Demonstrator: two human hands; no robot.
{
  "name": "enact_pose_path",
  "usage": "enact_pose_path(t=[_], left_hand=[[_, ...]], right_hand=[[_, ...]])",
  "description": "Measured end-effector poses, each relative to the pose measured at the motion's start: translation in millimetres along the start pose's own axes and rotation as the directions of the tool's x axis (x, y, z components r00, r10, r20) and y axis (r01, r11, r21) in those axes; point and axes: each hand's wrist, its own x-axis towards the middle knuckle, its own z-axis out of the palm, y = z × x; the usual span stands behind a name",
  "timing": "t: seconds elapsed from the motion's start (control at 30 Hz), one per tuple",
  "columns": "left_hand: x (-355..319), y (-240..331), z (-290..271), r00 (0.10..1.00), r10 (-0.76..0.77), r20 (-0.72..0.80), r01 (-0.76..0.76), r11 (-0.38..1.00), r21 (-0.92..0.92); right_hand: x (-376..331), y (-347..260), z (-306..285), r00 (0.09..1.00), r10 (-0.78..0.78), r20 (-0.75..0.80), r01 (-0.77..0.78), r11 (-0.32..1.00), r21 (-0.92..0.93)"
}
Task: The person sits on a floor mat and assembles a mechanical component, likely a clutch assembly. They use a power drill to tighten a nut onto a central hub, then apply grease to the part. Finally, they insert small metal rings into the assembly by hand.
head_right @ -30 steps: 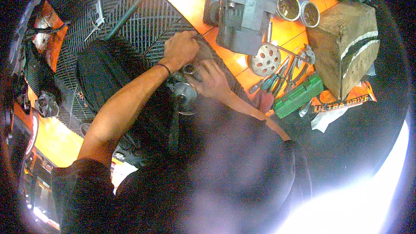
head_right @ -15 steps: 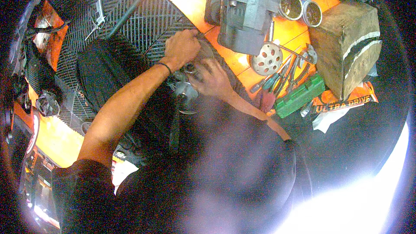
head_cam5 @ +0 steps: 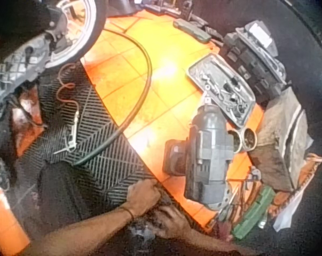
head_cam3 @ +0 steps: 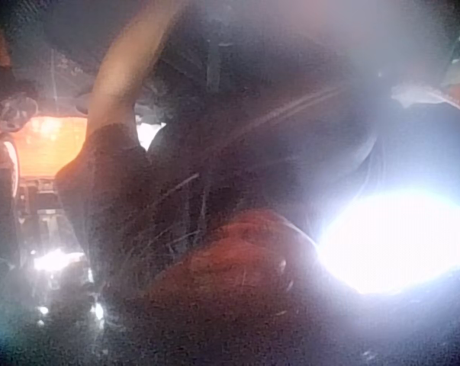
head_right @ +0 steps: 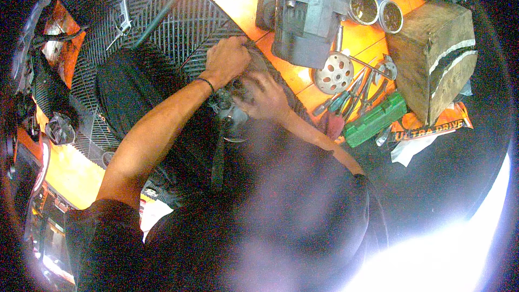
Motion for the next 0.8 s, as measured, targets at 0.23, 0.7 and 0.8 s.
enact_pose_path(t=[0.23, 0.7, 0.8], left_hand=[[-2, 2, -2, 0.999, 0.022, -0.041, -0.023, 0.999, -0.026], [-3, 1, 7, 0.992, -0.004, -0.125, 0.003, 1.0, -0.007], [-2, -2, 8, 0.993, -0.008, -0.114, 0.008, 1.0, -0.008]], right_hand=[[-3, -4, 4, 0.989, -0.148, 0.031, 0.149, 0.988, -0.04], [47, 34, 32, 0.796, 0.598, -0.097, -0.606, 0.787, -0.119], [48, 31, 30, 0.826, 0.558, -0.08, -0.563, 0.816, -0.131]])
